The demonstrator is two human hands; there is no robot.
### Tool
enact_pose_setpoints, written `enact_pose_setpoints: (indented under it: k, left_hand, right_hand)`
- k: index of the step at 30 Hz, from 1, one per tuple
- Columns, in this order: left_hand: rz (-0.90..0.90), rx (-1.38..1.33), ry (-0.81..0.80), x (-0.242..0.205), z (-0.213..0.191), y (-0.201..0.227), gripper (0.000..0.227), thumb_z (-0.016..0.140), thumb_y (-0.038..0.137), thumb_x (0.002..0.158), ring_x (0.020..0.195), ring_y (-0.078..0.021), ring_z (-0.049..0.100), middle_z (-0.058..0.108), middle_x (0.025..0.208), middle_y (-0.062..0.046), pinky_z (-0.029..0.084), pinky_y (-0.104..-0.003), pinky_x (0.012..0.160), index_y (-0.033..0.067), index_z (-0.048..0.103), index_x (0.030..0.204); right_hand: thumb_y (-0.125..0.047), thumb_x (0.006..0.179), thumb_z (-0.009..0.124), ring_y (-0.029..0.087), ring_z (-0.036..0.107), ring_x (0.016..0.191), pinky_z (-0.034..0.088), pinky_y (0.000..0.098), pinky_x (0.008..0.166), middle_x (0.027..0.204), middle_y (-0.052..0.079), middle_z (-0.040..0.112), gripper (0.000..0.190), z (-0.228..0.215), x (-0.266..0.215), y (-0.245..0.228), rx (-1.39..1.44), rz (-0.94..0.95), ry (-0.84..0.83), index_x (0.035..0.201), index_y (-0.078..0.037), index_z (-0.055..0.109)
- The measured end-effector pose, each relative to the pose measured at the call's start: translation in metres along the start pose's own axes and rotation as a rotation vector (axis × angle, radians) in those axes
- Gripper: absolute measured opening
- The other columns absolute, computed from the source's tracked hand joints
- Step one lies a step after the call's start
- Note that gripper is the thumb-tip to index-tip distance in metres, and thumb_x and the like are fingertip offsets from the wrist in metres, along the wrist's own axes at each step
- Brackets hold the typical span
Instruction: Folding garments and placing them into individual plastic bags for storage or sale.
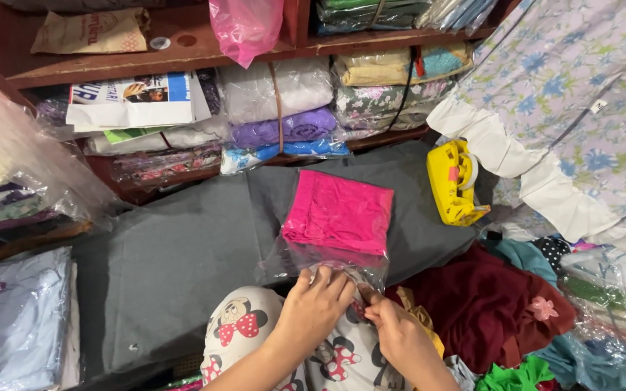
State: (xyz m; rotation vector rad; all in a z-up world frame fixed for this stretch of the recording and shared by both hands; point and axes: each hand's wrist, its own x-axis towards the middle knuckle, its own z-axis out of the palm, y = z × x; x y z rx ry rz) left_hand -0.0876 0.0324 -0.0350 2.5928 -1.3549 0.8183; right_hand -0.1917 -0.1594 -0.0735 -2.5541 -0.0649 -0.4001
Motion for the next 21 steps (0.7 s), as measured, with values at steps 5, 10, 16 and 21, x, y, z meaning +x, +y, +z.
enact_pose_setpoints:
  k: [5,10,16,21]
  left_hand:
    - [-0.021,0.028,0.022,-0.005,0.010,0.005,0.027,0.061,0.024,0.084,0.100,-0.0254,0.053,0.061,0.103,-0.007,0.037,-0.039,0.090,0.0133,0.057,0.108]
    - [-0.047,0.039,0.054,-0.010,0.018,0.004,0.027,0.063,0.024,0.084,0.102,-0.0243,0.052,0.062,0.110,-0.007,0.039,-0.039,0.088,0.0130,0.058,0.108]
    - [-0.107,-0.161,-0.036,-0.021,0.007,-0.038,0.031,0.061,0.022,0.084,0.106,-0.0250,0.053,0.063,0.125,-0.001,0.042,-0.054,0.095,0.0180,0.060,0.115]
    - [-0.235,0.013,-0.173,-0.035,0.022,-0.057,0.048,0.064,0.057,0.083,0.130,-0.0317,0.048,0.058,0.134,-0.005,0.041,-0.059,0.100,0.0188,0.065,0.113]
  right_hand:
    - [-0.002,0.082,0.066,0.021,0.079,0.080,0.060,0.0319,0.066,0.093,0.003,0.081,0.015,0.007,-0.005,0.008,-0.001,0.014,0.011,0.097,-0.006,0.062]
    - [-0.006,0.084,0.067,0.021,0.079,0.077,0.059,0.0330,0.062,0.094,-0.001,0.082,0.013,0.005,-0.004,0.007,-0.044,0.017,0.030,0.096,-0.009,0.063]
    - [-0.008,0.084,0.068,0.018,0.077,0.083,0.060,0.0287,0.072,0.123,-0.004,0.077,0.011,-0.003,-0.002,-0.003,-0.117,-0.101,0.073,0.093,-0.008,0.062]
    - [-0.002,0.079,0.069,0.022,0.073,0.097,0.058,0.0311,0.072,0.126,0.000,0.074,0.020,-0.013,0.007,-0.011,-0.128,-0.093,0.068,0.094,-0.008,0.058]
